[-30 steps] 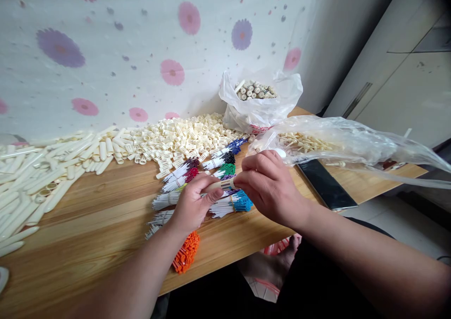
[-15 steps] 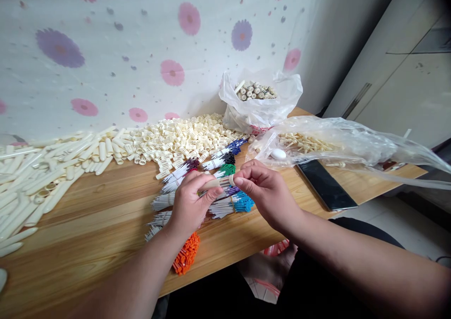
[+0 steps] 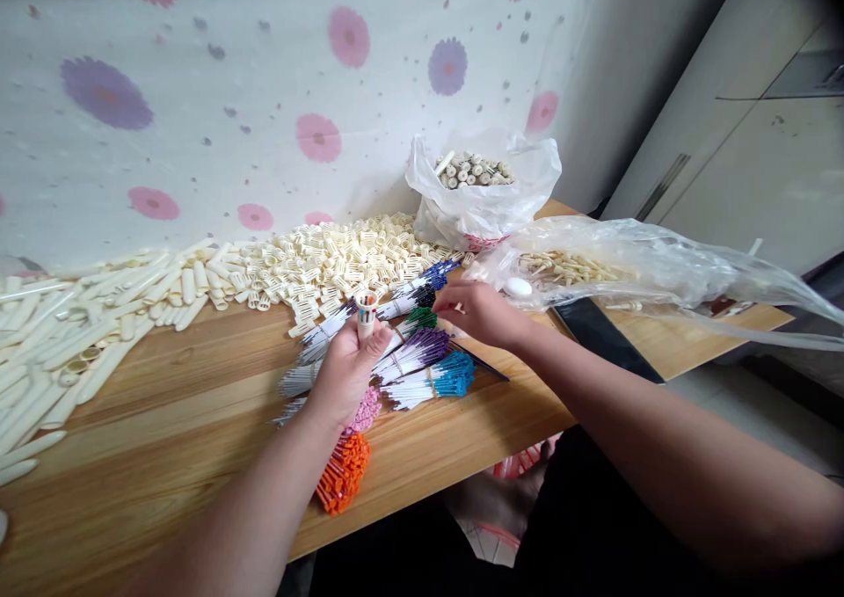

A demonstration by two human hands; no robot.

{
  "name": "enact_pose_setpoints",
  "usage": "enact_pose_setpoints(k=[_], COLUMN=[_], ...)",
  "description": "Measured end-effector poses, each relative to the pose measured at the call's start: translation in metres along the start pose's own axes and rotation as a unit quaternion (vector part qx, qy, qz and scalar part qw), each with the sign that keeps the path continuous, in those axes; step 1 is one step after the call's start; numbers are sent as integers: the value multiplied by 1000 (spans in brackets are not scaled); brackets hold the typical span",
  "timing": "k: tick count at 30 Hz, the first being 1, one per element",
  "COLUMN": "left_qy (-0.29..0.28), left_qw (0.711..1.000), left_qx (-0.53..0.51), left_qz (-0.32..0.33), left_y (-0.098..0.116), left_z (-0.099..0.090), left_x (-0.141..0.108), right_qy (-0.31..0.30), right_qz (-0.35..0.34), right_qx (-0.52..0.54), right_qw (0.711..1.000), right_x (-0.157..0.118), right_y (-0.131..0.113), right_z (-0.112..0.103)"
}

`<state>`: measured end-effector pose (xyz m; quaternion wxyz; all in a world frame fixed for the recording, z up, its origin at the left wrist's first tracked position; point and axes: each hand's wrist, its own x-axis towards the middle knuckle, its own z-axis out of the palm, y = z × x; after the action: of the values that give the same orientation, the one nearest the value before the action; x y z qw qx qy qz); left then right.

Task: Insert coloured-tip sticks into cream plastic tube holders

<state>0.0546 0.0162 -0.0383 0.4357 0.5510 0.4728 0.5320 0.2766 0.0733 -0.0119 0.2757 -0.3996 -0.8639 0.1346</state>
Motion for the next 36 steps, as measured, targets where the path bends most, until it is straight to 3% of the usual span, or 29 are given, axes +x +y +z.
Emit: enact_pose_setpoints(k=[3,8,13,26,33,36], left_qy=[13,-30,-61,-71,-79,-44], left_qw=[999,997,993,993,992,997], left_qx=[-30,8,45,49,53,22], left_qz=[-41,-67,-89,-85,-82,-63], left_y=[-2,-1,2,3,1,1], left_z=[1,2,4,4,4,4], left_x=[3,4,1,1,1,1], right_qy=[-77,-114,-128,-143,-111,-76], right_qz=[-28,-17,-21,-35,8,11], right_qx=[-99,-155,-211,-270,-305,-290], right_qw=[992,981,969,952,946,954], right_x=[11,21,21,17,10,-1], right_y=[-1,-5,-7,-10,-10,-2], right_z=[13,24,26,24,0,-20])
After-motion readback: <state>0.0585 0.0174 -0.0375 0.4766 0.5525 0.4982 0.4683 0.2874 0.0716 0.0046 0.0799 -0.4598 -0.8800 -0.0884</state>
